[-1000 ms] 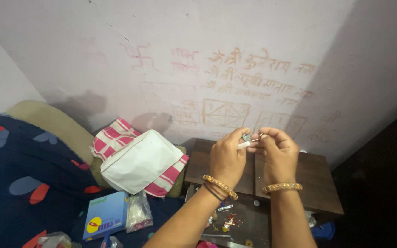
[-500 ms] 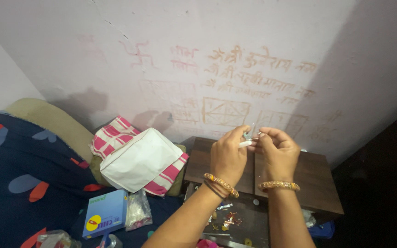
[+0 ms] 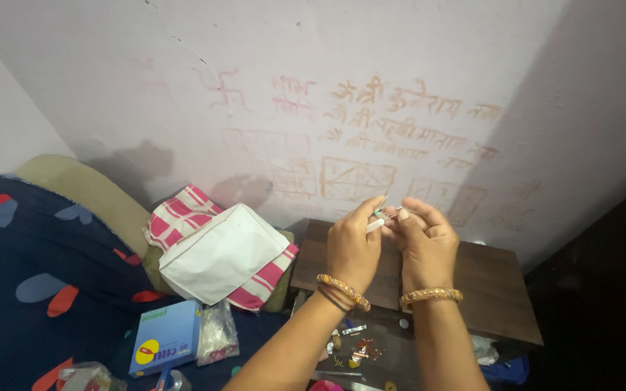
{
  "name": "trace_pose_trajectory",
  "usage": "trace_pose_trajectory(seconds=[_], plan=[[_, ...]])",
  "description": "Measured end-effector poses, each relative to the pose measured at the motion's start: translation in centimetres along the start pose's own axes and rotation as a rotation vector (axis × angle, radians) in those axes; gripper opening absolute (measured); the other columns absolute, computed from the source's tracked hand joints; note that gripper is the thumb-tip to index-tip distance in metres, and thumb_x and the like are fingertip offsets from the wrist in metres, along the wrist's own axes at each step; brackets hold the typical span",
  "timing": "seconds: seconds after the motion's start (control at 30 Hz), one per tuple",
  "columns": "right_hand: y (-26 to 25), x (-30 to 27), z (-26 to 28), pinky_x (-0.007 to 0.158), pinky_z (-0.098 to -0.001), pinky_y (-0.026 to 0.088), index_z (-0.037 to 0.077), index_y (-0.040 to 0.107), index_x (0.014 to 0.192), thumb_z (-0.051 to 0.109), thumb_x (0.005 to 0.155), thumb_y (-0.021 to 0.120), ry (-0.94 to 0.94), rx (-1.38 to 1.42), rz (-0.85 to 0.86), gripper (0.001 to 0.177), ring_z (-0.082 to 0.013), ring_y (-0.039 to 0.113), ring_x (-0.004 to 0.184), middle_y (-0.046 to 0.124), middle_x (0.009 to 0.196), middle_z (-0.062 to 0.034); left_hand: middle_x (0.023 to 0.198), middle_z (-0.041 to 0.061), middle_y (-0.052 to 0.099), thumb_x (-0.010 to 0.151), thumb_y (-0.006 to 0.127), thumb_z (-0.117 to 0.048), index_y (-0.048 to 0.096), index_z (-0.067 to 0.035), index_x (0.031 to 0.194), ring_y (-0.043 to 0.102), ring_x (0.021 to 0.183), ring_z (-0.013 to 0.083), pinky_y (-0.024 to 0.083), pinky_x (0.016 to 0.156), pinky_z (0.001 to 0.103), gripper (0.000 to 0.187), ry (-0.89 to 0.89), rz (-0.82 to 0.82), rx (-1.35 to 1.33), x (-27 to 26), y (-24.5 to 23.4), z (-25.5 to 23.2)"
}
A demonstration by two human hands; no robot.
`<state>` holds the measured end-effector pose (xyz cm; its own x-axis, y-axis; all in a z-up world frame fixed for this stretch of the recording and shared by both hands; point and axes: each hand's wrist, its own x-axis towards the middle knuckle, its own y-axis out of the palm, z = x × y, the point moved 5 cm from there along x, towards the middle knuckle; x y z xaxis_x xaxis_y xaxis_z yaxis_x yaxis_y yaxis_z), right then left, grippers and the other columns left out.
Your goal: The person organizes small sewing supplies and various items within a wooden drawer. They take items out of a blue box and plastic packaging by hand, handle them individually, and arrange them inside the drawer compartments.
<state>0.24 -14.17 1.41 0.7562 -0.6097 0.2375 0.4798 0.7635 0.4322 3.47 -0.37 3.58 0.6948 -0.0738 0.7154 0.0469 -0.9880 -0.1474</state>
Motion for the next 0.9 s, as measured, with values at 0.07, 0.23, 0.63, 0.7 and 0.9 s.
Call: trace_pose_trajectory(seconds=[0.07,0.23,0.63,0.7,0.9], plan=[[0.1,0.1,0.1,0.074,-0.0315,0.063,-0.002,0.062,0.119,0.001,0.092,0.065,0.017,-0.002,0.039,0.027,-0.0214,0.074,0.083,0.075,0.097,-0.0167,0.105,0.019,0.074,0.086,0.059,0.002,0.069,-0.006,0.125,0.073,0.094,0.036,0.058,0.081,0.044,0.04,-0.051,0.044,-0.031,0.2,-0.1,-0.1],[-0.6,0.5,-0.7,0.072,-0.0318,0.063,-0.007,0.064,0.115,0.0,0.093,0.068,0.026,0.005,0.042,0.023,-0.0224,0.073,0.081,0.075,0.096,-0.0179,0.102,0.019,0.074,0.087,0.06,0.002,0.07,-0.006,0.126,0.072,0.093,0.0363,0.057,0.08,0.045,0.042,-0.018,0.093,-0.008,0.1,-0.3,-0.5],[-1.4,0.4,-0.2,0.071,-0.033,0.062,-0.001,0.066,0.102,0.006,0.094,0.067,0.064,0.07,0.042,0.011,-0.0221,0.074,0.079,0.075,0.091,-0.0152,0.113,0.018,0.073,0.084,0.058,0.008,0.062,-0.011,0.138,0.072,0.098,0.0361,0.059,0.08,0.044,0.058,0.14,0.109,-0.023,-0.9,-0.6,-1.8],[-1.5,0.4,-0.2,0.071,-0.0341,0.062,-0.001,0.066,0.1,0.007,0.094,0.067,0.074,0.089,0.05,0.009,-0.0216,0.074,0.08,0.074,0.091,-0.0136,0.111,0.016,0.074,0.085,0.057,0.008,0.064,-0.012,0.136,0.073,0.097,0.0348,0.06,0.079,0.042,0.055,0.18,0.098,-0.016,-1.0,-0.7,-1.9],[-2.1,0.8,-0.7,0.071,-0.0329,0.06,0.0,0.068,0.097,0.006,0.095,0.067,0.115,0.138,0.106,0.007,-0.0189,0.071,0.079,0.073,0.089,-0.0104,0.093,0.012,0.072,0.089,0.057,0.004,0.07,-0.016,0.129,0.072,0.081,0.0333,0.059,0.069,0.042,0.046,0.206,0.142,0.079,-1.0,-0.5,-1.8]])
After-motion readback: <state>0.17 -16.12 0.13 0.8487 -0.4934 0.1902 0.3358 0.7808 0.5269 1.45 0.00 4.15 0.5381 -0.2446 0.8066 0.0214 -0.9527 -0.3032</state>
